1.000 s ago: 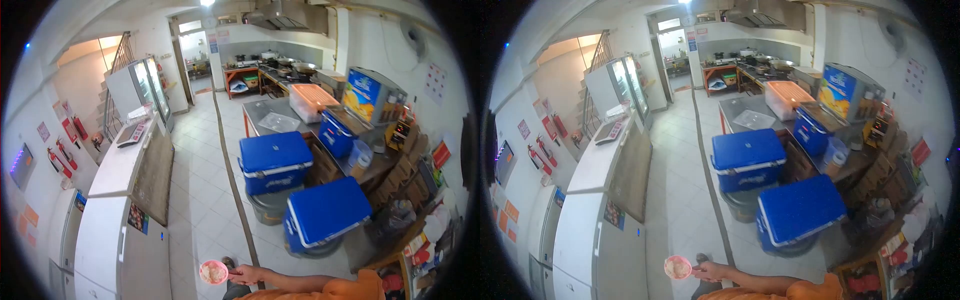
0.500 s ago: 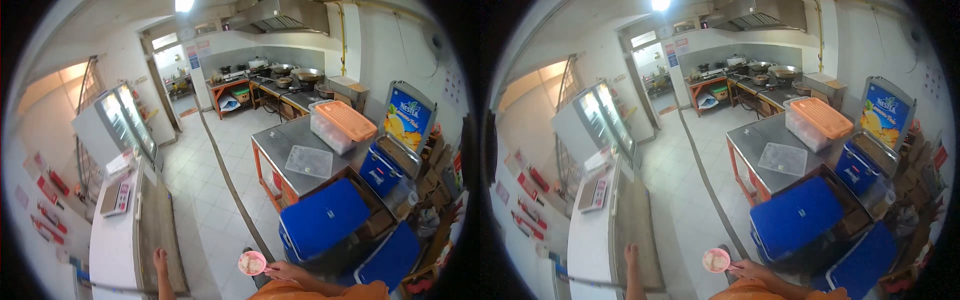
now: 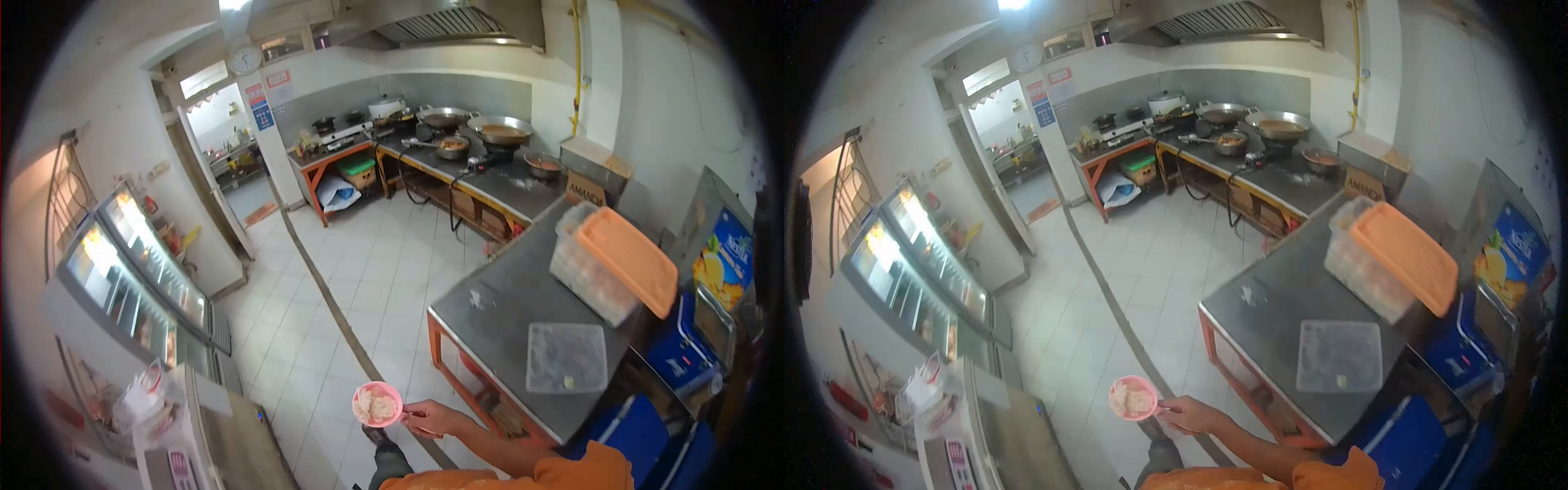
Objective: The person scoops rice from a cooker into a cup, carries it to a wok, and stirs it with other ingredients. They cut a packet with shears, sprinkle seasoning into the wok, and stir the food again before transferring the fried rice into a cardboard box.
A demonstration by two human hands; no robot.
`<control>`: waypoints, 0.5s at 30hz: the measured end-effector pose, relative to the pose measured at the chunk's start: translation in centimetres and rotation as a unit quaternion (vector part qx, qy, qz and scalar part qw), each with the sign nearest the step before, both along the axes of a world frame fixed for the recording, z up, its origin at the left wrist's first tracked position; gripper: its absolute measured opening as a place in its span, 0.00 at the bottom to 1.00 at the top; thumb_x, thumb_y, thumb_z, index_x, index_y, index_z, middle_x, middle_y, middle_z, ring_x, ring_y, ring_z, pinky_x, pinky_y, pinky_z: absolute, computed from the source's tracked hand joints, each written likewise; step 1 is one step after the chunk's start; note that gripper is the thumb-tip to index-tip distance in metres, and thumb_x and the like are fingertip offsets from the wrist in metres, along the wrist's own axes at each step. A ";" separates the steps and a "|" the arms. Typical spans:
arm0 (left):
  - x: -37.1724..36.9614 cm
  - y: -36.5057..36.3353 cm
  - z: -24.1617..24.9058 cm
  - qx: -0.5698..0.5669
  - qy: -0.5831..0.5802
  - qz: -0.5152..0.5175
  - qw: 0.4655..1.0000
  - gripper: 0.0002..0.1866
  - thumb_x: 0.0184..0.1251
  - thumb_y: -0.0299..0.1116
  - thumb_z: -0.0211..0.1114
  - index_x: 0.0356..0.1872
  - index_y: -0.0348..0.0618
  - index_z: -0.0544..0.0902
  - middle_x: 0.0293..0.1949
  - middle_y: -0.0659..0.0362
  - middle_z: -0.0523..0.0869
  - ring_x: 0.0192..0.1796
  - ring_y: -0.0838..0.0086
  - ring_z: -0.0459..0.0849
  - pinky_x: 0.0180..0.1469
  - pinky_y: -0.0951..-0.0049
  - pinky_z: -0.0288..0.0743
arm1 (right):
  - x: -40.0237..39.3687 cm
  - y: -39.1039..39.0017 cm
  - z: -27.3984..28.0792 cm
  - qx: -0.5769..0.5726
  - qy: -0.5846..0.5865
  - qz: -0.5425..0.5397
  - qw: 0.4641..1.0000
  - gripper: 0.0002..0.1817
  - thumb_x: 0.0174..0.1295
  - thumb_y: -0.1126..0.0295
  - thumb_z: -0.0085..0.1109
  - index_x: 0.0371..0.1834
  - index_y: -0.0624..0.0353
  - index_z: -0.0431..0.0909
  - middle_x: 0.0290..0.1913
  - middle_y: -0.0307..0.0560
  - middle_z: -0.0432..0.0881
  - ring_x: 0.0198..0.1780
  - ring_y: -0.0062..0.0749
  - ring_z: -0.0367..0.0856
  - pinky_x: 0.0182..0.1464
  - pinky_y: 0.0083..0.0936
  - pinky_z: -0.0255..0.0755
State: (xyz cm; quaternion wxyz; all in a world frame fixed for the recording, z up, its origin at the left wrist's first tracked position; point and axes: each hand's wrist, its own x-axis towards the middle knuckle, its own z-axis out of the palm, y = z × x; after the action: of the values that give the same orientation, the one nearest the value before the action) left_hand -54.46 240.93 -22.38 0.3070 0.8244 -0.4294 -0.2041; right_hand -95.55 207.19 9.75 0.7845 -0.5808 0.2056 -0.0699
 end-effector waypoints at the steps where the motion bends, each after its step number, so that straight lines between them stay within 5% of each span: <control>1: 3.1 -3.6 -0.6 0.015 -0.005 -0.003 1.000 0.15 0.73 0.40 0.55 0.49 0.40 0.80 0.38 0.57 0.85 0.40 0.71 0.83 0.41 0.66 0.77 | 2.7 -3.2 -0.1 -0.006 0.002 -0.002 1.000 0.09 0.74 0.68 0.51 0.47 0.61 0.78 0.19 0.34 0.71 0.12 0.13 0.63 0.12 0.16 0.56; 7: 20.5 -23.6 0.3 0.125 -0.045 -0.029 0.991 0.18 0.72 0.43 0.56 0.53 0.41 0.80 0.43 0.55 0.85 0.42 0.69 0.83 0.45 0.63 0.78 | 17.6 -19.8 -3.7 0.055 0.085 -0.086 0.991 0.14 0.74 0.66 0.52 0.59 0.57 0.76 0.22 0.36 0.73 0.11 0.14 0.62 0.09 0.17 0.55; 15: 37.2 -51.4 0.3 0.287 -0.107 -0.085 0.948 0.23 0.71 0.46 0.57 0.58 0.41 0.79 0.50 0.54 0.85 0.46 0.65 0.84 0.49 0.59 0.79 | 26.9 -42.9 -3.5 0.134 0.082 -0.239 0.958 0.16 0.71 0.66 0.53 0.59 0.59 0.77 0.23 0.36 0.73 0.13 0.14 0.64 0.11 0.17 0.55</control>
State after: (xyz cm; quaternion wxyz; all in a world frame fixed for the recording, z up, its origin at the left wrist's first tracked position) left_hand -17.28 189.58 -22.08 -0.0084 0.8549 -0.4518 -0.2548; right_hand -68.65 164.31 6.27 0.7957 -0.4081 0.4101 -0.1795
